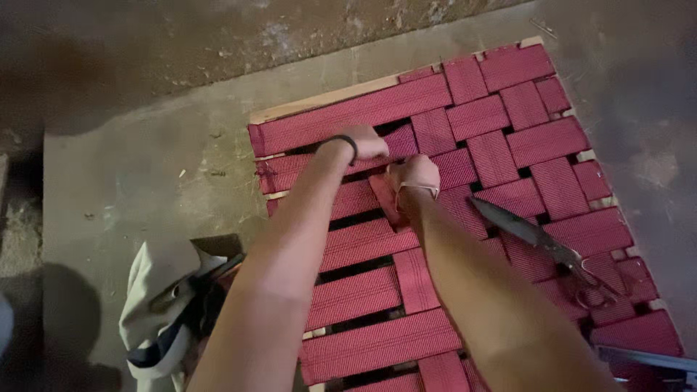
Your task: The person weaves red fabric straps into a wooden frame, alternating over and under existing straps. They use a pneumatic staple gun to secure the straps at the edges and trim excess material with scissors.
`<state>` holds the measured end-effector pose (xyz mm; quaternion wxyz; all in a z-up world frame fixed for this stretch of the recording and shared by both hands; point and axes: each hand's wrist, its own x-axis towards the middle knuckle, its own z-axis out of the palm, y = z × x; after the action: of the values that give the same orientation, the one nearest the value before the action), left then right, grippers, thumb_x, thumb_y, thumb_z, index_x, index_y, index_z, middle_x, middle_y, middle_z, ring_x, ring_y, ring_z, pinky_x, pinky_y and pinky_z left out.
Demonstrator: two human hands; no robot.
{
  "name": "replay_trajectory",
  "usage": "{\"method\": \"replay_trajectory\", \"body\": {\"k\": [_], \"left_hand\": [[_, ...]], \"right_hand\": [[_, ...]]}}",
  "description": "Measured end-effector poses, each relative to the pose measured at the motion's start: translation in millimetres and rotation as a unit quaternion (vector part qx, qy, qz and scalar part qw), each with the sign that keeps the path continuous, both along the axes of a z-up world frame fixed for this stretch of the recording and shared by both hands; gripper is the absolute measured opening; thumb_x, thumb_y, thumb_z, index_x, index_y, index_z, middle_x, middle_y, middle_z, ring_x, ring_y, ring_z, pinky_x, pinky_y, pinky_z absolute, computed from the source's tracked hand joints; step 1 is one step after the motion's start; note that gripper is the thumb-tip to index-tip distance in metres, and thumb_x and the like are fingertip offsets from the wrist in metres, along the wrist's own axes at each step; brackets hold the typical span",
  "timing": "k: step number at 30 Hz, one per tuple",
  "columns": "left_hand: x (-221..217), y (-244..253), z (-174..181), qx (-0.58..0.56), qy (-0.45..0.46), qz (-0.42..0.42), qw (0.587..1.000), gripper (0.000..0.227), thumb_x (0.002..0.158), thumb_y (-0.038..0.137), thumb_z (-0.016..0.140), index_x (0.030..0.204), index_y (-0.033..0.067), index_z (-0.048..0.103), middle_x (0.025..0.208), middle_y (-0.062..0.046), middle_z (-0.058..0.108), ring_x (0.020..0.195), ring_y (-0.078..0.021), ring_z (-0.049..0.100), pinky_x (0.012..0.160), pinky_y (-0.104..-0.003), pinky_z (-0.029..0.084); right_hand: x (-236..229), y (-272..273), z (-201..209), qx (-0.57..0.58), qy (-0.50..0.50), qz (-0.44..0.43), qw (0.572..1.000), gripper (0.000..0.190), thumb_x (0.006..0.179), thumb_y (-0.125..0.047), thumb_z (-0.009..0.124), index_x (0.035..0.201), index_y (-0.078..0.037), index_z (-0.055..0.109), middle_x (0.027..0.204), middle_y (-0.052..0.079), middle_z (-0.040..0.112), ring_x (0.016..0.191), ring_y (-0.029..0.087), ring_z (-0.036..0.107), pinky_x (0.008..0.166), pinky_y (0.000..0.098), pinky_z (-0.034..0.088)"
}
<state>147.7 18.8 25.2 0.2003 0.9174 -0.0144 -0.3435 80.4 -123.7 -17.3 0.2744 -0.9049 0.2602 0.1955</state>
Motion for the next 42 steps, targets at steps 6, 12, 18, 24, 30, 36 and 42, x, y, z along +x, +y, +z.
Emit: {"method": "replay_trajectory", "body": {"k": [6, 12, 18, 24, 30, 36, 42], "left_hand": [[22, 11, -50, -0.101, 0.059, 0.008, 0.993, 0.062, 0.087, 0.053, 0.055, 0.14, 0.0202, 0.055, 0.147, -0.012, 0.05, 0.134, -0.0312, 0.048, 0.11, -0.052, 0.037], [54, 8, -91, -0.06, 0.07, -0.002, 0.996, 0.061, 0.099, 0.043, 0.039, 0.144, 0.0039, 0.05, 0.15, -0.02, 0.054, 0.137, -0.0374, 0.052, 0.112, -0.055, 0.038], [34, 1, -66, 0.01, -0.036, 0.027, 0.999, 0.045, 0.097, 0.035, 0.046, 0.118, 0.0032, 0.07, 0.122, -0.023, 0.07, 0.11, -0.0356, 0.068, 0.094, -0.05, 0.052], [-6, 20, -17, -0.008, -0.329, -0.002, 0.944, 0.02, 0.083, 0.031, 0.067, 0.089, 0.0214, 0.083, 0.094, -0.013, 0.076, 0.088, -0.0345, 0.07, 0.08, -0.048, 0.055], [27, 34, -12, -0.066, -0.428, 0.115, 0.894, 0.009, 0.081, 0.029, 0.073, 0.083, 0.0268, 0.081, 0.093, -0.003, 0.078, 0.089, -0.028, 0.073, 0.079, -0.043, 0.057], [54, 13, -22, -0.053, -0.34, 0.203, 0.917, 0.017, 0.081, 0.035, 0.075, 0.096, 0.0333, 0.082, 0.102, -0.001, 0.077, 0.094, -0.0285, 0.071, 0.084, -0.042, 0.056], [55, 14, -23, -0.015, -0.299, 0.212, 0.93, 0.028, 0.077, 0.054, 0.079, 0.102, 0.0411, 0.081, 0.106, 0.003, 0.077, 0.102, -0.025, 0.07, 0.084, -0.044, 0.055]], "right_hand": [[-15, -2, -4, 0.017, -0.112, 0.032, 0.993, 0.035, 0.082, -0.033, 0.077, 0.098, -0.003, 0.079, 0.099, 0.023, 0.074, 0.091, 0.04, 0.072, 0.083, 0.0469, 0.057], [-11, -11, -10, 0.079, -0.116, -0.005, 0.99, 0.035, 0.085, -0.029, 0.073, 0.101, 0.001, 0.076, 0.097, 0.025, 0.074, 0.089, 0.041, 0.073, 0.079, 0.0451, 0.055], [5, -47, -32, 0.263, -0.033, 0.035, 0.964, 0.037, 0.08, -0.021, 0.072, 0.107, 0.004, 0.074, 0.101, 0.02, 0.076, 0.091, 0.034, 0.075, 0.078, 0.0419, 0.058], [16, -56, -72, 0.048, -0.185, 0.303, 0.934, 0.024, 0.096, -0.012, 0.067, 0.117, -0.001, 0.075, 0.105, 0.017, 0.076, 0.091, 0.031, 0.075, 0.078, 0.0403, 0.061], [-1, -42, -30, 0.35, -0.012, -0.036, 0.936, 0.027, 0.085, -0.023, 0.08, 0.101, -0.002, 0.077, 0.094, 0.017, 0.074, 0.089, 0.037, 0.075, 0.071, 0.0433, 0.059], [-12, -33, 22, -0.005, -0.211, 0.148, 0.966, 0.039, 0.083, -0.046, 0.08, 0.099, -0.01, 0.079, 0.095, 0.017, 0.075, 0.088, 0.036, 0.073, 0.08, 0.0431, 0.058], [17, -61, 47, -0.054, -0.169, 0.2, 0.964, 0.034, 0.089, -0.046, 0.074, 0.106, -0.016, 0.077, 0.097, 0.008, 0.077, 0.088, 0.028, 0.075, 0.079, 0.0448, 0.059]]}}
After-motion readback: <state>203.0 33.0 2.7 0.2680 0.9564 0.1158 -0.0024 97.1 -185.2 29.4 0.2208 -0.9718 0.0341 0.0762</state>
